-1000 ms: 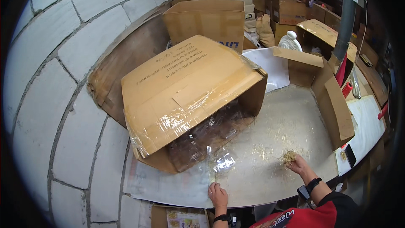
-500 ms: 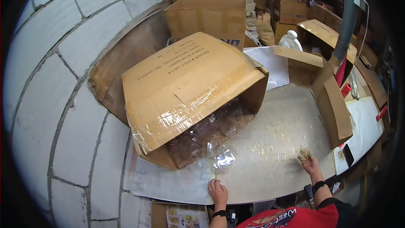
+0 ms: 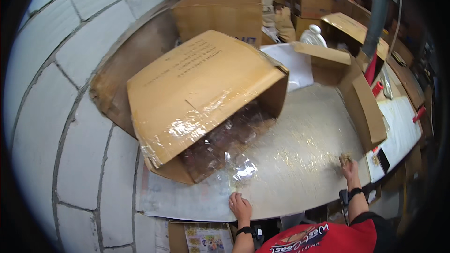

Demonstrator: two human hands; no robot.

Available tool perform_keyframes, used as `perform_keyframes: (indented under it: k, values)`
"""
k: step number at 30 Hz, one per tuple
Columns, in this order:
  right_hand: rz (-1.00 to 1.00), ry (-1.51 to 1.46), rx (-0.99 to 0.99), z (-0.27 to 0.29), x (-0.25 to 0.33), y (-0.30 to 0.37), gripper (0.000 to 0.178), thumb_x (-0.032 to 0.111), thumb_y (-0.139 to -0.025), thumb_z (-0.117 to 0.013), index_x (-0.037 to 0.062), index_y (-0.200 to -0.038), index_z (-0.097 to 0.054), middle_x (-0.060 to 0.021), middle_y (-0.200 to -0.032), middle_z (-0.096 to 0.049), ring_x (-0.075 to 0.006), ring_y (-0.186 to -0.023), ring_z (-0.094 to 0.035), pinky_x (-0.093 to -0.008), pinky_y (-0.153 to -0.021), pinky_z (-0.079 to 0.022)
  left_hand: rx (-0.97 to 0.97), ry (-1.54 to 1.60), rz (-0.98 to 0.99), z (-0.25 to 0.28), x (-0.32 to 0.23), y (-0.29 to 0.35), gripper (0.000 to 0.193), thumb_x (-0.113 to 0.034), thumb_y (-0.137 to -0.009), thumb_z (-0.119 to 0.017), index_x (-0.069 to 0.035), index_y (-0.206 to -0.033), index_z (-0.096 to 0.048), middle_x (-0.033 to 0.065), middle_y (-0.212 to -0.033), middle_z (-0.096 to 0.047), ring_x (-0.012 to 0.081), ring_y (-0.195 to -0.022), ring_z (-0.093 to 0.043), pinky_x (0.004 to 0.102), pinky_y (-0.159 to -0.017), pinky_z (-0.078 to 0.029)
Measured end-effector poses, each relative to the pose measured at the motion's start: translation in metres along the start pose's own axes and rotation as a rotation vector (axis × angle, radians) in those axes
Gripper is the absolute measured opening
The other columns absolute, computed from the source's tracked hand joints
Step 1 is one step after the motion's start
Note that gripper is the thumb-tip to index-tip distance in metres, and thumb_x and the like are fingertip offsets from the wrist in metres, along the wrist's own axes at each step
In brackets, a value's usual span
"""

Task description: The person scoops small yellow items from a table into clear plastic containers using a white scoop. They then place the filled containers into a cardboard box lined with newspaper. The person repeats this process, gathering the items from the table and filling multiple containers.

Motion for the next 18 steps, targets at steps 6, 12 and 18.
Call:
perform_keyframes:
  k: [6, 12, 18]
  values:
    - [-0.131, -0.415, 0.59, -0.103, 0.029, 0.007, 0.034, 0.014, -0.093, -0.045, -0.003, -0.123, -0.045, -0.0242, -0.121, -0.052, -0.0363, -0.104, -0.057, -0.0409, -0.082, -0.056, 0.054, -0.012, 0.001, -0.003, 0.009, 0.002, 0.021, -0.003, -0.076, -0.049, 0.001, -0.095, -0.055, 0.0178, -0.111, -0.052, 0.0364, -0.108, -0.047, 0.0459, -0.093, -0.037]
    - [-0.003, -0.211, 0.361, -0.102, 0.05, 0.024, 0.05, 0.013, -0.093, -0.043, 0.0004, -0.139, -0.027, -0.0279, -0.135, -0.038, -0.0372, -0.113, -0.053, -0.0363, -0.076, -0.058, 0.033, 0.031, -0.035, -0.009, -0.007, 0.006, 0.022, 0.001, -0.073, -0.049, 0.002, -0.094, -0.054, 0.0181, -0.112, -0.052, 0.0368, -0.107, -0.046, 0.0459, -0.092, -0.036]
    - [-0.108, -0.077, 0.504, -0.15, -0.017, 0.05, 0.059, 0.013, -0.09, -0.046, 0.0081, -0.144, -0.022, -0.02, -0.142, -0.034, -0.0367, -0.12, -0.048, -0.0395, -0.078, -0.058, 0.023, 0.0, -0.059, -0.009, -0.009, -0.001, 0.025, 0.002, -0.071, -0.049, 0.003, -0.095, -0.053, 0.0191, -0.11, -0.052, 0.0375, -0.106, -0.045, 0.0459, -0.093, -0.035]
Point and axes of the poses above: each hand's wrist, its own y-axis away from the middle knuckle, its own z-axis out of the back of the hand, x = y × z, the point moved 8 cm from there along -y, towards the middle knuckle
